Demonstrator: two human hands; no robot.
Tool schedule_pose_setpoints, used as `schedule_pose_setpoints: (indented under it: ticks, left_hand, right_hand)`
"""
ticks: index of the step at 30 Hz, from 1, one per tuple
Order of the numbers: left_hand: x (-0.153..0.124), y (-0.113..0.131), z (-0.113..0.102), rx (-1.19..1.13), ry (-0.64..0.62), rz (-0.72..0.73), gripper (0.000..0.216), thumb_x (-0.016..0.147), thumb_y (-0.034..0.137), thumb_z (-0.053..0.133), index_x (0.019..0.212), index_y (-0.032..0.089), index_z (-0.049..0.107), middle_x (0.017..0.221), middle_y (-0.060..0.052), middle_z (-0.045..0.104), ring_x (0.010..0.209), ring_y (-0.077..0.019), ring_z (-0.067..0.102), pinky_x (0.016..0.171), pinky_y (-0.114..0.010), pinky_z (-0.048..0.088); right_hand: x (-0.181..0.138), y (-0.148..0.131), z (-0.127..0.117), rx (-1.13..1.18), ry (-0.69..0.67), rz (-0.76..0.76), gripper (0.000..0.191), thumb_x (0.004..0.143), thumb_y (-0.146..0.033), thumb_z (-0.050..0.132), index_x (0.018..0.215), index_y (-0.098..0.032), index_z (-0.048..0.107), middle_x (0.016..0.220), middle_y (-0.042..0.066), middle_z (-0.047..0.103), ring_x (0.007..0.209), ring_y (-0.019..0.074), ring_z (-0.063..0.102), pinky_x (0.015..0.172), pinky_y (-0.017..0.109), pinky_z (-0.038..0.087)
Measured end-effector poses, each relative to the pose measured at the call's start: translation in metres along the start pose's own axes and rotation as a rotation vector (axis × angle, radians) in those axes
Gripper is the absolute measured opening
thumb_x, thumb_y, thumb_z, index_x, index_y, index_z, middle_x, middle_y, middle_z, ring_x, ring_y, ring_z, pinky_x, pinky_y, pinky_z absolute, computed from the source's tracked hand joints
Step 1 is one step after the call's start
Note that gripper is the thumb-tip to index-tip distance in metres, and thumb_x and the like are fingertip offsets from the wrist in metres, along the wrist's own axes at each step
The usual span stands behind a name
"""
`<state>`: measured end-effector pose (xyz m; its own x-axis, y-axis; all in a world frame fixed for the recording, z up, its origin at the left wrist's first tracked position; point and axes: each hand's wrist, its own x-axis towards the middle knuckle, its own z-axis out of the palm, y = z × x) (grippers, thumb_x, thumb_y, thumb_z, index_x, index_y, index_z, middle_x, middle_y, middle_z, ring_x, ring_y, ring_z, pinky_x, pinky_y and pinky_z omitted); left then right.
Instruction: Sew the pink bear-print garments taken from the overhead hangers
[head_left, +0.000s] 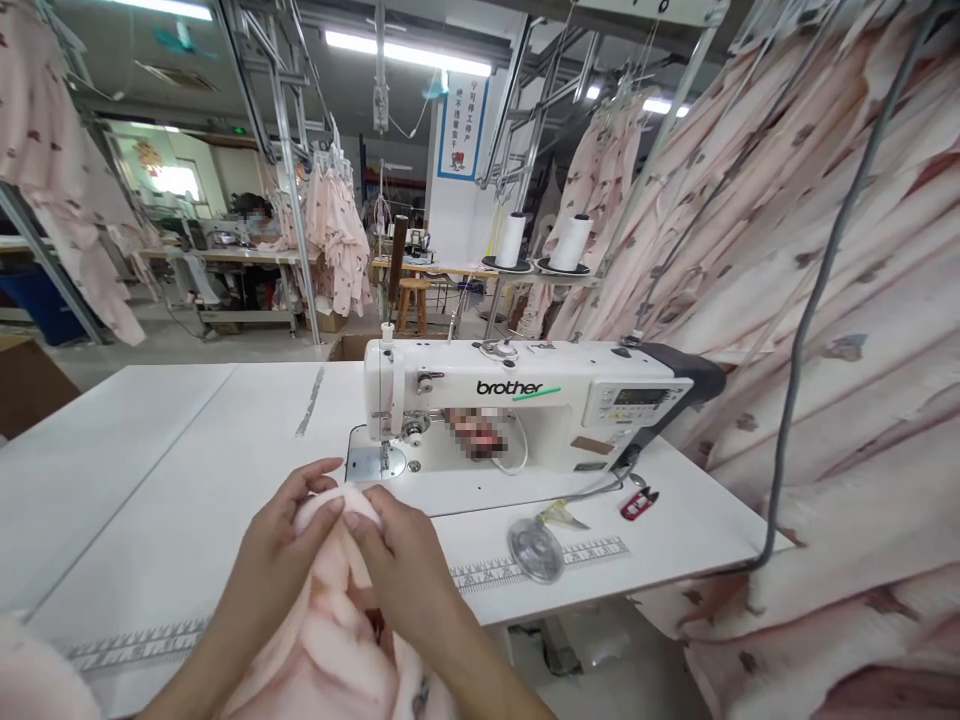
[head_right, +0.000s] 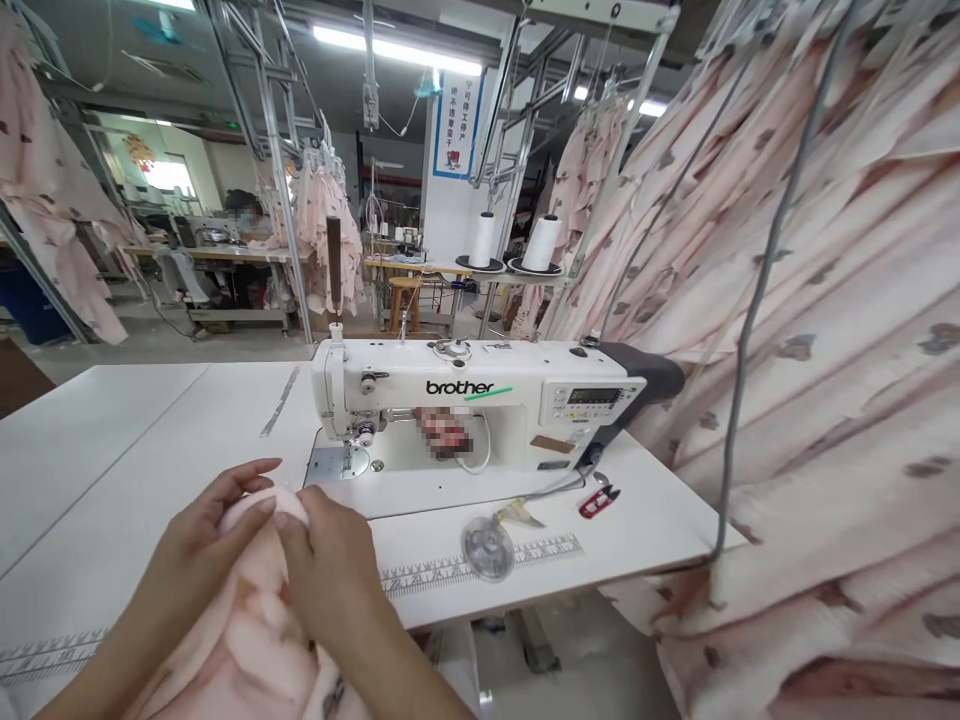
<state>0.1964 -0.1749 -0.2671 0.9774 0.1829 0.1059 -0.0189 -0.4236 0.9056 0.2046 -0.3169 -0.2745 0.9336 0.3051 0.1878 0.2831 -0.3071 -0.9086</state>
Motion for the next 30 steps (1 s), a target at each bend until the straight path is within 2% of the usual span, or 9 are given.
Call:
schedule_pose_setpoints:
  ticks: [3,6,9,13,16,18,20,25,30]
  left_hand:
    - [-0.002,0.001,-0.015,-0.253,-0.239,-0.152,0.061,0.069,0.052,0.06,0.12,0.021,0.05,0.099,-0.006,0.061,0.086,-0.0218,0.061,0.067,-0.027,0.05]
    - [-0.005,-0.002,-0.022,-0.326,-0.35,-0.181,0.052,0.067,0.048,0.064,0.109,0.019,0.059,0.099,-0.007,0.063,0.085,-0.0221,0.062,0.065,-0.026,0.05]
    - [-0.006,-0.005,-0.023,-0.264,-0.35,-0.136,0.039,0.067,0.047,0.065,0.091,0.017,0.063,0.086,-0.005,0.065,0.077,-0.0195,0.061,0.063,-0.024,0.049]
    - [-0.002,-0.005,-0.023,-0.164,-0.334,-0.098,0.035,0.071,0.05,0.06,0.086,0.018,0.06,0.08,-0.003,0.064,0.073,-0.0178,0.059,0.062,-0.024,0.047]
    - [0.006,-0.006,-0.023,-0.173,-0.423,-0.049,0.03,0.075,0.047,0.057,0.083,0.019,0.058,0.089,-0.003,0.062,0.079,-0.0169,0.058,0.067,-0.024,0.047]
    - [0.014,-0.006,-0.022,-0.181,-0.506,-0.043,0.029,0.077,0.046,0.055,0.082,0.018,0.056,0.084,-0.003,0.061,0.075,-0.0155,0.057,0.064,-0.024,0.045]
    - [0.024,-0.005,-0.018,-0.151,-0.523,-0.035,0.03,0.077,0.047,0.054,0.081,0.017,0.055,0.074,-0.001,0.059,0.068,-0.0139,0.054,0.058,-0.022,0.042]
    - [0.057,-0.014,0.003,-0.083,-0.478,0.008,0.032,0.073,0.046,0.06,0.077,0.015,0.057,0.067,0.001,0.054,0.063,-0.0114,0.047,0.055,-0.02,0.034]
    - [0.083,-0.036,0.022,-0.232,-0.575,-0.139,0.035,0.071,0.046,0.063,0.083,0.013,0.058,0.076,-0.003,0.059,0.072,-0.0155,0.054,0.065,-0.025,0.04]
  right_hand:
    - [0.007,0.008,-0.006,0.206,-0.167,-0.092,0.018,0.087,-0.029,0.043,0.078,-0.019,0.055,0.064,-0.004,0.046,0.061,0.0105,0.043,0.054,0.02,0.03]
    - [0.007,0.015,-0.01,0.237,-0.267,-0.152,0.015,0.086,-0.026,0.046,0.08,-0.019,0.058,0.069,-0.004,0.051,0.065,0.0105,0.047,0.058,0.019,0.033]
    - [0.003,0.015,-0.009,0.045,-0.195,-0.169,0.015,0.085,-0.021,0.045,0.079,-0.021,0.059,0.068,-0.005,0.052,0.065,0.0107,0.048,0.059,0.019,0.033]
    - [-0.002,0.011,-0.007,-0.114,-0.09,-0.164,0.016,0.084,-0.017,0.045,0.081,-0.023,0.059,0.071,-0.005,0.056,0.067,0.0108,0.051,0.061,0.019,0.033]
    - [-0.003,0.013,-0.006,-0.138,-0.051,-0.22,0.02,0.084,-0.014,0.043,0.09,-0.023,0.06,0.083,-0.003,0.061,0.076,0.0119,0.054,0.066,0.02,0.035]
    - [-0.001,0.016,-0.006,-0.168,-0.015,-0.247,0.022,0.084,-0.014,0.041,0.091,-0.022,0.06,0.086,-0.001,0.061,0.077,0.0129,0.055,0.067,0.021,0.036]
    - [0.003,0.019,-0.008,-0.185,0.032,-0.216,0.019,0.084,-0.015,0.042,0.09,-0.021,0.059,0.083,-0.001,0.061,0.074,0.0127,0.054,0.064,0.021,0.035]
    - [0.028,0.034,-0.017,-0.172,0.107,0.023,0.008,0.08,-0.031,0.057,0.082,-0.023,0.058,0.062,-0.006,0.054,0.056,0.0107,0.047,0.054,0.02,0.029]
    - [0.052,0.061,-0.021,-0.209,0.101,0.136,0.009,0.08,-0.028,0.055,0.074,-0.021,0.058,0.058,-0.005,0.049,0.057,0.0118,0.043,0.054,0.02,0.027]
